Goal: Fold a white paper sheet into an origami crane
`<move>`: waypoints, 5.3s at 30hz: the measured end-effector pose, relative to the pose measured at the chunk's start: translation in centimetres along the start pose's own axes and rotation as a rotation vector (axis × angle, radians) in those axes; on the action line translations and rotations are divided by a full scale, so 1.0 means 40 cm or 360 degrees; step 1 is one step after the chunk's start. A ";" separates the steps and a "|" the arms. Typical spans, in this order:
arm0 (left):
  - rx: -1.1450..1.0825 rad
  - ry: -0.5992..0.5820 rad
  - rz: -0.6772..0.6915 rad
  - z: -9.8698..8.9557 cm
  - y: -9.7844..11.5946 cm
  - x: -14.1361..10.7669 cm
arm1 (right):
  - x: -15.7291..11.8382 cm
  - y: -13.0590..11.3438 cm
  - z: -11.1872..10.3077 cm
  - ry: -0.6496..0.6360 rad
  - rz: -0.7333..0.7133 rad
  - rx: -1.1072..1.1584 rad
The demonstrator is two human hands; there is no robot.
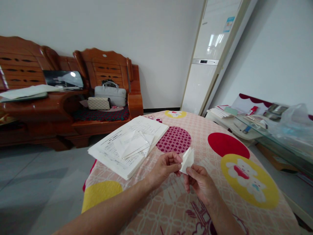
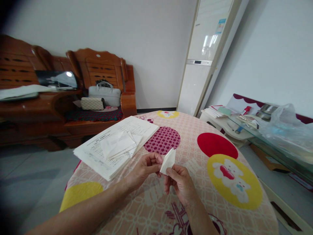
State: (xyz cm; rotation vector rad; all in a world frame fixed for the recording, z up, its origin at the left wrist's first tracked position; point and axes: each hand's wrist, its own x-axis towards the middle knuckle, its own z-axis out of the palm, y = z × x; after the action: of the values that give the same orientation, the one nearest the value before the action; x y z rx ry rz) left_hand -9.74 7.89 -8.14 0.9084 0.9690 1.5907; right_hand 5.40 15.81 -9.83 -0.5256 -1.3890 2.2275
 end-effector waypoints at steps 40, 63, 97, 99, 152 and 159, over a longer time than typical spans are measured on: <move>0.0619 0.0330 0.0258 -0.024 -0.050 0.008 | -0.030 -0.017 0.020 0.0164 -0.0435 -0.1304; 0.0262 0.0221 -0.0049 0.000 -0.013 0.006 | -0.021 -0.006 0.017 0.0249 -0.0493 -0.1101; 0.0029 0.0084 0.0128 -0.006 -0.051 0.016 | -0.020 -0.003 0.018 0.0557 -0.0780 -0.1503; 0.0028 0.0091 0.0117 -0.004 -0.050 0.015 | -0.018 -0.001 0.016 0.0600 -0.0710 -0.1431; 0.0954 0.0155 0.0486 -0.049 0.051 -0.006 | 0.005 0.009 -0.036 0.0411 -0.0977 -0.2111; 0.0729 0.0095 0.0356 -0.051 0.042 -0.001 | 0.002 0.007 -0.040 0.0426 -0.1071 -0.2300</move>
State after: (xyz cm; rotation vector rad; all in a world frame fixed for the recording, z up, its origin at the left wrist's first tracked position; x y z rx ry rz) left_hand -12.21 7.29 -7.41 1.3261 1.3443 1.6148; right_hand 6.16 16.91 -10.76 -0.5876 -2.3484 0.3667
